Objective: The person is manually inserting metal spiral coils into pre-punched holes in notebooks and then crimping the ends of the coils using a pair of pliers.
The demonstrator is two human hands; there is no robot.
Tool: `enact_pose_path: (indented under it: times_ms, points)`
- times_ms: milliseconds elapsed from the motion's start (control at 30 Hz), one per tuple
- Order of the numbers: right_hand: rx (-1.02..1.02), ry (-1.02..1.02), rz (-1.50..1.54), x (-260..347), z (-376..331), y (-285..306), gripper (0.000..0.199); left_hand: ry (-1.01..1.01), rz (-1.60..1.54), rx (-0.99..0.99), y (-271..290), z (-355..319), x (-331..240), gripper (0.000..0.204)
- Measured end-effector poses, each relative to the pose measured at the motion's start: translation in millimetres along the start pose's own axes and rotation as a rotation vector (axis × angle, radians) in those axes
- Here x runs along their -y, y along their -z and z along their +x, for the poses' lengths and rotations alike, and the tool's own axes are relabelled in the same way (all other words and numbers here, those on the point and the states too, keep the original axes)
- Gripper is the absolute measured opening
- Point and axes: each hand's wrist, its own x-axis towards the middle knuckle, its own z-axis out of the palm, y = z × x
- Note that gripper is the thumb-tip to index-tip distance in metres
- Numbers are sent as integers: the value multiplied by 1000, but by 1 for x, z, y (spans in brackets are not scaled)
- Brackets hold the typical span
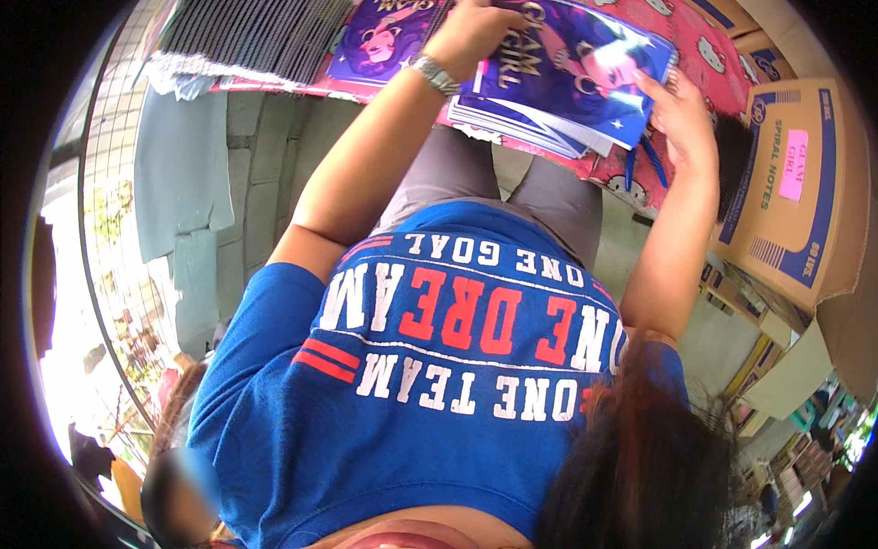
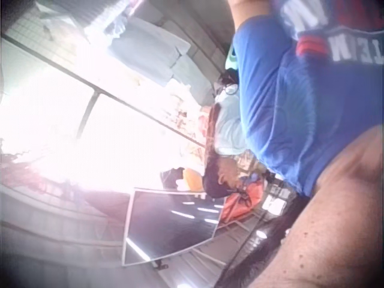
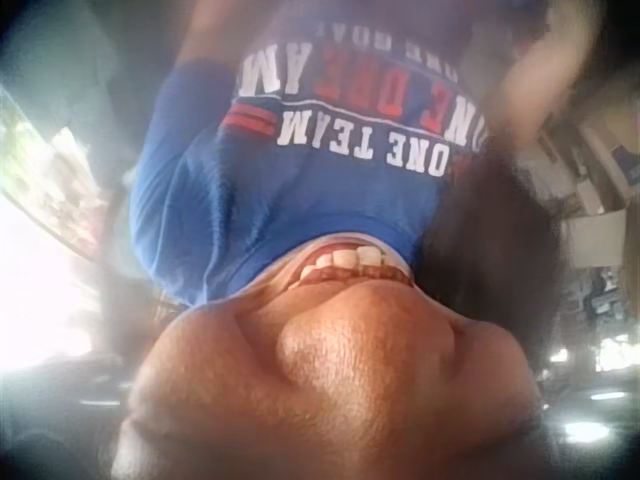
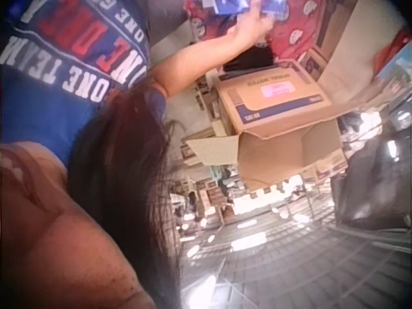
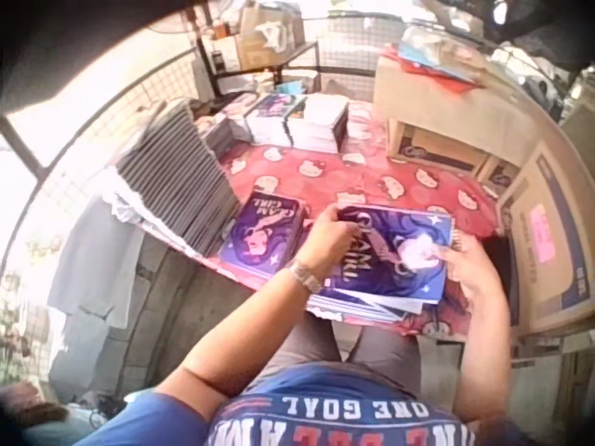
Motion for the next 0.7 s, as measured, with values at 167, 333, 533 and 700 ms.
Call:
enact_pose_path:
  times_ms: [167, 333, 533, 700]
  points:
    - [-27, -31, 46, -5, 2, -10, 22, -41, 377, 8, 32, 2, 2, 37]
    - [-198, 163, 7, 2, -10, 32, 27, -65, 1006, -175, 35, -8, 46, 42]
    - [-263, 211, 75, 33, -34, 49, 27, -525, 995, -1, 40, 1, 62, 42]
    - [-245, 166, 43, -29, -42, 16, 26, -262, 434, 85, 25, -29, 19, 55]
